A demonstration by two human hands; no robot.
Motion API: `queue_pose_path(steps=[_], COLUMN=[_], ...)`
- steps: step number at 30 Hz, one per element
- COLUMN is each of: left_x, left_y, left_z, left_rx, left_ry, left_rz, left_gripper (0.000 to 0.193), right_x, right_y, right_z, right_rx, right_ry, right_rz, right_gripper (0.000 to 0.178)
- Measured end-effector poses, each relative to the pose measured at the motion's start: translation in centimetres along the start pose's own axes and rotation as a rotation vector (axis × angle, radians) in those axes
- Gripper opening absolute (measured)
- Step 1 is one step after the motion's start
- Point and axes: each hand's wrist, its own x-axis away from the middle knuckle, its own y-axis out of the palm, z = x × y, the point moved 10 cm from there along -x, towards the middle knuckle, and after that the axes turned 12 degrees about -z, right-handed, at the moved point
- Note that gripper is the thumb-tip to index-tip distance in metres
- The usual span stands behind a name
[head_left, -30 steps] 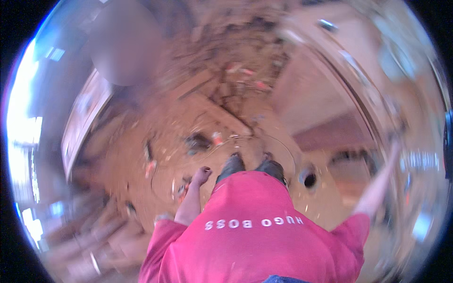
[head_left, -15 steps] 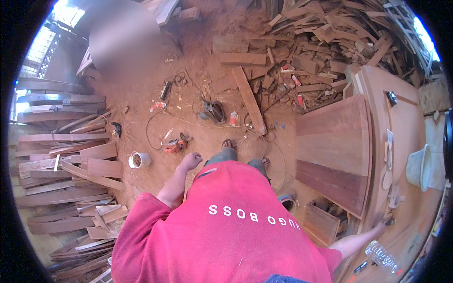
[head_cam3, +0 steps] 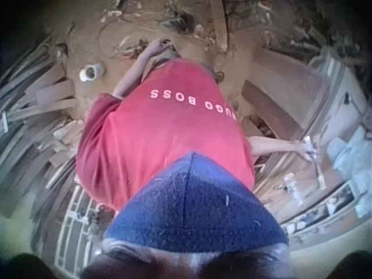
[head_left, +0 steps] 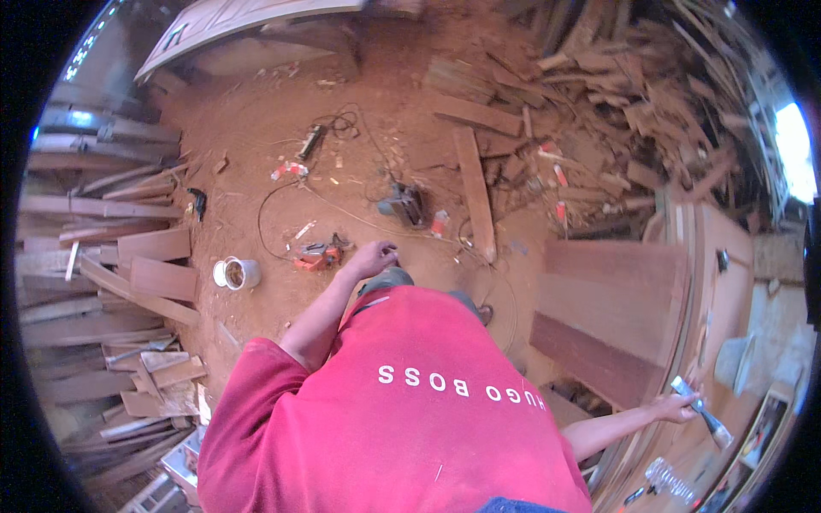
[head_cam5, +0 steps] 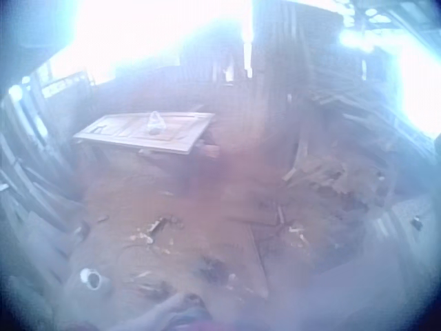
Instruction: The person uses a hammer and a chisel to shape the wood on a door and then picks up a curved wooden piece by hand.
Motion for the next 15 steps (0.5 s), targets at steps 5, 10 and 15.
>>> queue_pose_path(steps=[5, 10, 15], left_x=[3.4, 9.9, 15.2], left_y=[-12.4, -26.9, -37.7], left_z=[0.5, 7.7, 8.1], left_rx=[0.141, 0.12, 0.307], left_ry=[0.123, 0.427, 0.596], left_rz=[0.147, 0.489, 0.848], left_gripper=[0.045, 0.049, 0.048], right_x=[10.3, 29.3, 51.8], right_y=[27.0, 53.1, 67.1], right_z=[-12.0, -27.3, -45.5], right_rx=[-0.057, -0.277, -0.724], right_ry=[-0.071, -0.048, 0.051], right_rz=[-0.454, -0.971, -1.622], right_gripper=[0.03, 0.026, 0.026])
